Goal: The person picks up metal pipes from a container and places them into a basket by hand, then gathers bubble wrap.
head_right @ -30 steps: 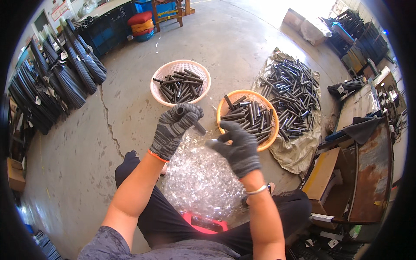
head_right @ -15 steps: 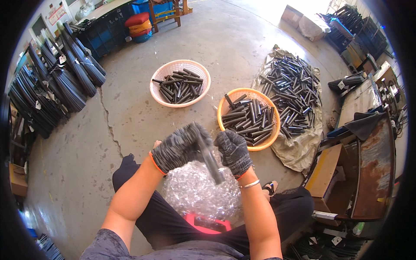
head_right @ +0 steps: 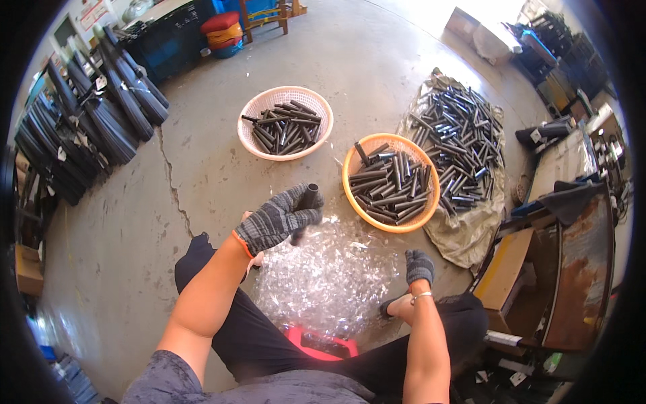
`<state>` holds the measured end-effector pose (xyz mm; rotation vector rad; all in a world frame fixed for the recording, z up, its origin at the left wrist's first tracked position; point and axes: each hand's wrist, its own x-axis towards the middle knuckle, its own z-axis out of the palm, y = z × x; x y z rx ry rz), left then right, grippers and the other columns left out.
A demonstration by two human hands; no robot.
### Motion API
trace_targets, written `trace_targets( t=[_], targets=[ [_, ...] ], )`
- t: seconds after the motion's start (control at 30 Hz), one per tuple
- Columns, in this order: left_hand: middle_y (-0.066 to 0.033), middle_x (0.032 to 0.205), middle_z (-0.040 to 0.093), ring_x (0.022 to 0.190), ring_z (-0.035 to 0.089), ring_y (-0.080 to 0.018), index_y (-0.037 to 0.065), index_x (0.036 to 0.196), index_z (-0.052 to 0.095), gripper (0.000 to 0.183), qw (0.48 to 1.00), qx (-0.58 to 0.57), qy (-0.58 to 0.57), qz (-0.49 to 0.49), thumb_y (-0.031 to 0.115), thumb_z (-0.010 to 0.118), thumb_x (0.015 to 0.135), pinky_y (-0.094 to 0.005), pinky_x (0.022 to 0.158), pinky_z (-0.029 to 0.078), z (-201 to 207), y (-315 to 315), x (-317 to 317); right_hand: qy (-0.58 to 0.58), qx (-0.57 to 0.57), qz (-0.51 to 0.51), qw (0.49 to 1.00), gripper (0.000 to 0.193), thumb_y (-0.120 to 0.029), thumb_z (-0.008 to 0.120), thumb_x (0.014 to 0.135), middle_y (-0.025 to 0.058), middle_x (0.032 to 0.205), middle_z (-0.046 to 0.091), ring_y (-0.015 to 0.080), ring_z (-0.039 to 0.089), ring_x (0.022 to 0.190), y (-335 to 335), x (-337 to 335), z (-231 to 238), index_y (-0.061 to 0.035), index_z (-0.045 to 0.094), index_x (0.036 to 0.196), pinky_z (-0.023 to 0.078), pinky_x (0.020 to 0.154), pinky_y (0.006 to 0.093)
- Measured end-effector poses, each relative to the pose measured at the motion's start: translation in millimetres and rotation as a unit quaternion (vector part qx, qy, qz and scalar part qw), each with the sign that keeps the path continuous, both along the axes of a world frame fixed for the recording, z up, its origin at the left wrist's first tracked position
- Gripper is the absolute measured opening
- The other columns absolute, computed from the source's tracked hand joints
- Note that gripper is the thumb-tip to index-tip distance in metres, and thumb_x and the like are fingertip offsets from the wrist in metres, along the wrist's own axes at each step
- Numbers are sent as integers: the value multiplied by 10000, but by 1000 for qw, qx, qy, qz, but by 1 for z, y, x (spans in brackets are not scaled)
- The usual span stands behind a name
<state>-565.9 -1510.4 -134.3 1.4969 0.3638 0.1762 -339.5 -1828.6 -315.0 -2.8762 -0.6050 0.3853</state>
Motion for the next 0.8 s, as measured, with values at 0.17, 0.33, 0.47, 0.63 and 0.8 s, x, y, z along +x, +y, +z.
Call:
trace_targets(
  t=[0.17, 0.33, 0.47, 0.63, 0.8],
  targets=[
    [-80, 1058, 641, 983, 586, -143, 33, 1068, 561, 216, 999, -37, -18, 26, 2, 592, 857, -292, 830, 484, -1, 17, 1, 155, -21, 45, 987, 603, -304, 827, 645, 96, 747, 646, 162, 589, 628, 46, -7, 99, -60, 565, 1130, 501, 583, 322],
    [-70, 962, 647, 891, 607, -157, 21, 1038, 581, 199, 991, -119, -60, -15, -2, 608, 842, -288, 778, 494, 14, 11, 2, 245, 469, 133, 838, 774, -13, 819, 592, 81, 1072, 607, 167, 583, 917, 136, -67, 197, -106, 470, 1276, 524, 738, 302],
    [-43, 920, 643, 858, 607, -150, 29, 1027, 602, 166, 989, -60, -119, 70, 45, 604, 862, -288, 789, 490, 20, -1, 15, 378, 455, 272, 759, 438, -142, 759, 753, 24, 798, 581, 123, 506, 733, 189, -116, 143, -41, 538, 1118, 468, 686, 235],
    [-55, 896, 624, 878, 604, -196, 38, 1047, 587, 174, 947, -237, -171, 132, 136, 563, 904, -362, 839, 491, 11, 14, -3, 332, 464, 233, 787, 152, -156, 622, 857, -12, 684, 540, 94, 487, 587, 148, -98, 105, -48, 585, 958, 416, 530, 229],
    [-75, 896, 614, 910, 597, -244, 53, 1041, 572, 201, 871, -435, -226, 38, 209, 535, 920, -442, 892, 473, 8, 3, -4, 529, 527, -22, 665, 210, -266, 561, 909, -34, 564, 485, 62, 407, 428, 128, -83, 112, -66, 602, 857, 303, 388, 206]
  ],
)
